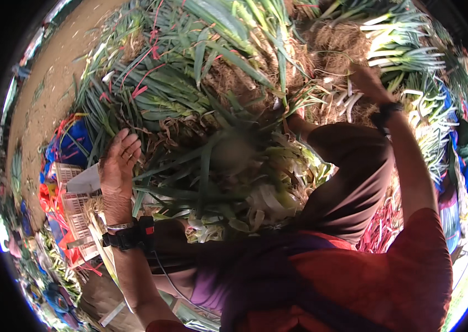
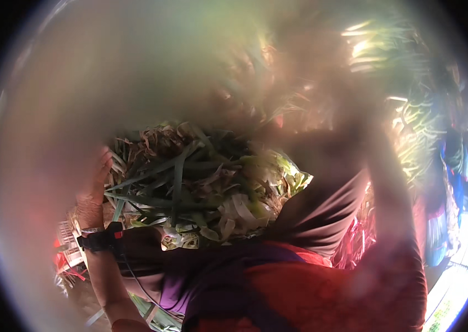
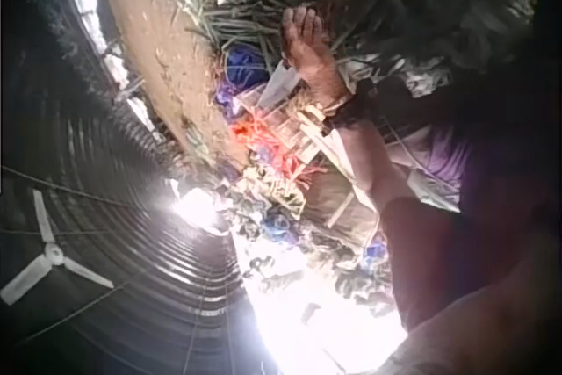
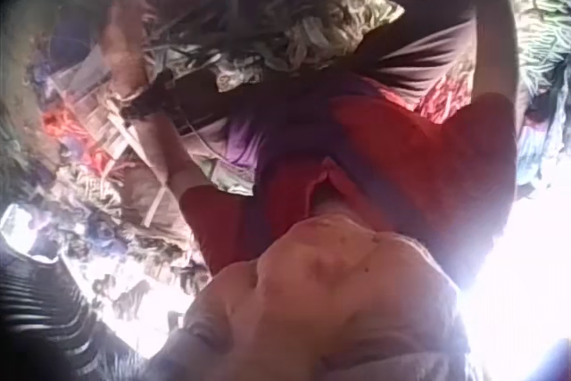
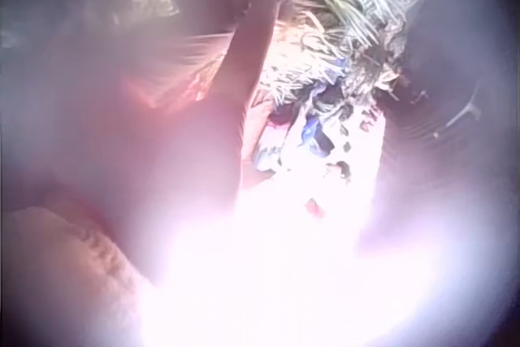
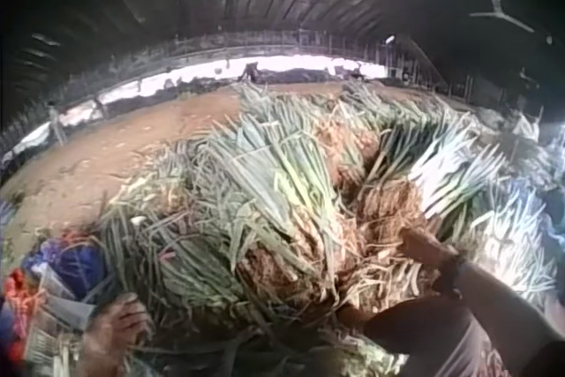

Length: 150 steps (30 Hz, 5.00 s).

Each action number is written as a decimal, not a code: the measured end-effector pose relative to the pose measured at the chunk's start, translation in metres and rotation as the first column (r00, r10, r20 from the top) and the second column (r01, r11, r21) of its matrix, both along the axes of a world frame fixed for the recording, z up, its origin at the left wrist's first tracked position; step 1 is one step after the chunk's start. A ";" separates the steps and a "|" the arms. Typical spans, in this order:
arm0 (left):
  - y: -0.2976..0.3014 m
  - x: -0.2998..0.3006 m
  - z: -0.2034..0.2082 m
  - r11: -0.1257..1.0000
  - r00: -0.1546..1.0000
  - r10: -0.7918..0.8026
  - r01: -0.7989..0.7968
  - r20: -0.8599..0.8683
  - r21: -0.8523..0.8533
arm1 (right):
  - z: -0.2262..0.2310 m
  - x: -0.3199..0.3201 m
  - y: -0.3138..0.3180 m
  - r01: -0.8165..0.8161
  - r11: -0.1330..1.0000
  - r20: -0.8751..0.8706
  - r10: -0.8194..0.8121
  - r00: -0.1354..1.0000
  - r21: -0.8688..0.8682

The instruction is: Manually peeling the outer layers and sorting green onions in an agricultural processing area.

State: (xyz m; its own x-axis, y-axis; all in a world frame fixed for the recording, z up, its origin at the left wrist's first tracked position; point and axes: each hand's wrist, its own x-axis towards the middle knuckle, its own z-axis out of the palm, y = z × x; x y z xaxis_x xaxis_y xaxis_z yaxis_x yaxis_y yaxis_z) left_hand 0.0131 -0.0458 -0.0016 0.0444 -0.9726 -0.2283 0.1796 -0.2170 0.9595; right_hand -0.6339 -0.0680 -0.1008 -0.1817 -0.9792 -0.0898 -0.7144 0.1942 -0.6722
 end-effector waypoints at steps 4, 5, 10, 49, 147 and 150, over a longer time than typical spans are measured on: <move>0.002 0.009 -0.024 0.995 0.996 0.094 -0.094 0.007 0.025 | -0.063 0.173 -0.079 -0.439 0.894 -0.376 0.437 0.817 0.085; 0.005 0.001 -0.024 0.992 0.993 0.113 -0.114 0.023 0.061 | -0.076 0.203 -0.088 -0.413 0.890 -0.101 0.436 0.894 0.192; 0.033 -0.007 0.005 0.996 1.000 -0.004 0.003 0.010 0.089 | -0.140 0.342 -0.116 -0.502 0.856 -0.072 0.513 0.855 0.125; 0.041 -0.022 0.022 0.958 0.945 -0.265 0.280 -0.189 0.056 | -0.154 0.332 0.034 -0.545 0.826 0.809 0.218 0.546 0.145; 0.036 -0.031 0.021 0.713 0.955 0.267 -0.284 -0.127 -0.641 | 0.063 0.449 0.094 -0.467 0.708 0.037 0.569 0.821 -0.529; 0.035 -0.029 0.018 0.700 0.948 0.310 -0.278 -0.071 -0.658 | 0.062 0.452 0.098 -0.424 0.722 0.043 0.530 0.847 -0.547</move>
